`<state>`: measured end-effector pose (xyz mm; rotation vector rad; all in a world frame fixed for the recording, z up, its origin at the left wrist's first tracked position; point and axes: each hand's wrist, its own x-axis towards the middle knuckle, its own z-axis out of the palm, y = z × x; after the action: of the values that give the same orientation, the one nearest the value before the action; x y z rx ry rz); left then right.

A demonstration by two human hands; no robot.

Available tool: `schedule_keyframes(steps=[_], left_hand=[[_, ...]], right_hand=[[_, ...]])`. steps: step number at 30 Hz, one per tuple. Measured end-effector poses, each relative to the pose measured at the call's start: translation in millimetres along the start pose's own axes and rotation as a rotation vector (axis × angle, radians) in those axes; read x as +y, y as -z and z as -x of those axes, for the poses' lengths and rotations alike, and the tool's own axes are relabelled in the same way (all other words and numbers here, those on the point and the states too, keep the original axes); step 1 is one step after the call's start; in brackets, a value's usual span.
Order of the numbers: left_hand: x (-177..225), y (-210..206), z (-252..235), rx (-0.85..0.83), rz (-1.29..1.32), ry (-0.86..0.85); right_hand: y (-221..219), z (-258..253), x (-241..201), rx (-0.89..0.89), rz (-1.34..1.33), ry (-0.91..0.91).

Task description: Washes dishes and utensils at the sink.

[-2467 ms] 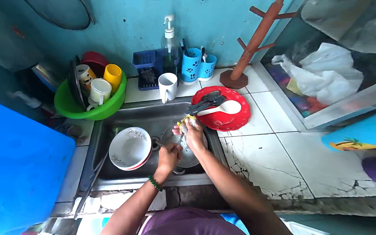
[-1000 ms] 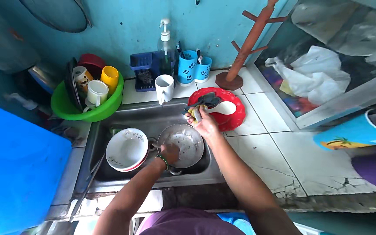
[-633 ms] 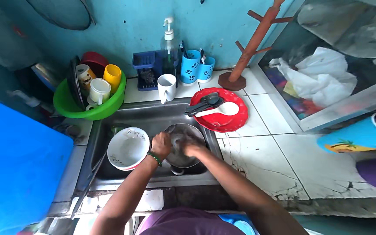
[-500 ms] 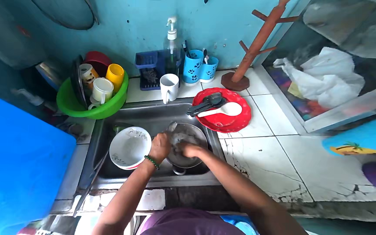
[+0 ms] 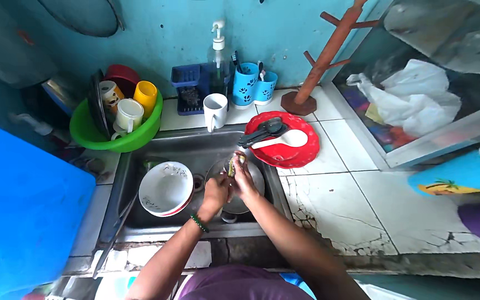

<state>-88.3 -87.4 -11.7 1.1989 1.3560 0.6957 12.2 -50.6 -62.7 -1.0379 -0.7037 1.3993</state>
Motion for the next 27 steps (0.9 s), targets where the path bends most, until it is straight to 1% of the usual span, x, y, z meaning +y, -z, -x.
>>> schedule_keyframes(steps=[3, 5, 6, 7, 9, 10, 11, 12, 14, 16, 17, 18, 20, 22, 23, 25, 27], left_hand=[[-3, 7, -3, -0.041, -0.044, 0.000], [-3, 8, 2, -0.106, -0.025, 0.020], [-4, 8, 6, -0.131, -0.017, 0.027], [-4, 7, 10, -0.153, -0.009, 0.033], [-3, 5, 15, -0.165, 0.004, 0.029], [-4, 4, 16, -0.146, 0.007, 0.021], [-4, 3, 17, -0.115, 0.006, 0.016], [-6, 2, 16, -0.081, 0.014, 0.016], [-9, 3, 16, -0.036, 0.041, 0.031], [-11, 4, 20, -0.039, 0.034, 0.038], [-11, 4, 24, -0.048, 0.017, 0.035], [-11, 5, 27, -0.055, 0.005, 0.032], [-7, 5, 29, -0.050, 0.010, 0.029], [-4, 5, 27, -0.037, 0.037, 0.026], [-4, 5, 25, -0.026, 0.056, 0.023], [-4, 6, 24, -0.008, 0.092, 0.022], [-5, 7, 28, -0.021, 0.103, 0.029]], right_hand=[[1, 3, -7, -0.096, -0.110, -0.072], [9, -6, -13, -0.181, -0.057, -0.016], [12, -9, -15, -0.189, -0.034, 0.024], [13, -13, -16, -0.161, -0.035, 0.052], [11, -15, -18, -0.002, -0.068, 0.055], [7, -14, -18, 0.073, -0.084, 0.043], [3, -10, -17, 0.110, -0.105, 0.026], [0, -6, -16, 0.104, -0.127, 0.001], [1, 2, -15, -0.015, -0.138, -0.051], [9, -1, -18, -0.133, -0.066, -0.028], [14, -4, -19, -0.156, -0.013, 0.014], [17, -9, -20, -0.142, 0.020, 0.065], [15, -13, -19, -0.044, 0.026, 0.132], [4, -8, -20, 0.039, -0.002, 0.113], [-2, -3, -20, 0.038, -0.022, 0.077], [-4, 5, -20, -0.065, -0.078, 0.017], [7, 3, -21, -0.204, -0.063, 0.041]])
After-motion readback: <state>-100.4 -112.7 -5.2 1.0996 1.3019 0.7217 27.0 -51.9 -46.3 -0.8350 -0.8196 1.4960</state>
